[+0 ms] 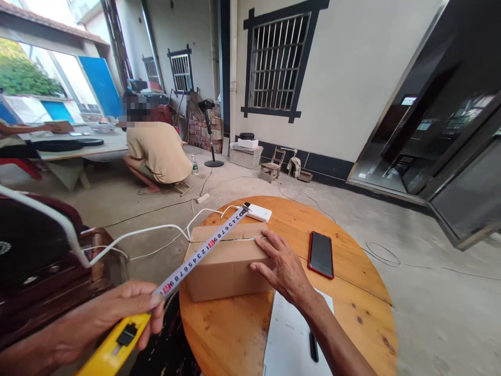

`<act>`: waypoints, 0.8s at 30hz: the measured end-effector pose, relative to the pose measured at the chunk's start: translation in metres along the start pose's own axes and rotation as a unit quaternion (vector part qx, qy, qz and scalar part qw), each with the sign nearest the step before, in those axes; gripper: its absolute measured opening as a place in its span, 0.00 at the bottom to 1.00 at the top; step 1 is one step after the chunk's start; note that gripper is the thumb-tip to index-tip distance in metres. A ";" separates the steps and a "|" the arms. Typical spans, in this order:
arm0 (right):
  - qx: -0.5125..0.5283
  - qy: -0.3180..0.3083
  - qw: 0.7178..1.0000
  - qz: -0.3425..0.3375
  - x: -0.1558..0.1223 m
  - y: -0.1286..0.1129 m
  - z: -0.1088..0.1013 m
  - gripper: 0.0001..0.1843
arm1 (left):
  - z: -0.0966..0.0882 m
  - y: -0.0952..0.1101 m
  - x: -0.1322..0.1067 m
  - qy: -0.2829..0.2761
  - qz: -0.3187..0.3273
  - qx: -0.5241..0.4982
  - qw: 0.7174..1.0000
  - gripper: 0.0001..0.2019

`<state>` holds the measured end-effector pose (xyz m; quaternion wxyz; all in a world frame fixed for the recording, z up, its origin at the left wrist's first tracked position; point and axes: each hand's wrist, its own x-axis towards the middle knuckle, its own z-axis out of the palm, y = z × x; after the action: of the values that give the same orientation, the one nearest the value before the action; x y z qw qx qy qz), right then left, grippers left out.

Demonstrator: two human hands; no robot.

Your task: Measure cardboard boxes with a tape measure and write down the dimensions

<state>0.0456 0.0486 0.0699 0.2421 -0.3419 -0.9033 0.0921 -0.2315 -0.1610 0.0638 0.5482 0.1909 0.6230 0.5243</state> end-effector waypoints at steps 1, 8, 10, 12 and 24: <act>-0.009 0.002 1.000 0.005 0.009 -0.001 0.000 0.29 | 0.006 0.003 0.006 -0.035 -0.015 0.010 0.999 0.12; -0.056 -0.003 0.997 0.045 0.058 -0.006 -0.004 0.27 | 0.054 -0.023 0.019 -0.134 0.005 -0.016 0.991 0.17; -0.063 -0.005 0.997 0.055 0.065 -0.006 -0.006 0.27 | 0.065 -0.035 0.023 -0.127 0.003 -0.049 0.991 0.17; -0.066 -0.009 0.996 0.063 0.069 -0.006 -0.007 0.25 | 0.072 -0.043 0.027 -0.118 0.003 -0.057 0.991 0.17; -0.002 -0.039 0.997 0.073 0.089 0.006 -0.012 0.21 | 0.086 -0.070 0.049 -0.068 0.039 -0.012 0.997 0.18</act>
<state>-0.0025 0.1122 0.1120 0.1988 -0.4035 -0.8849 0.1210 -0.1482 -0.1089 -0.0072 0.5711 0.2437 0.5699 0.5383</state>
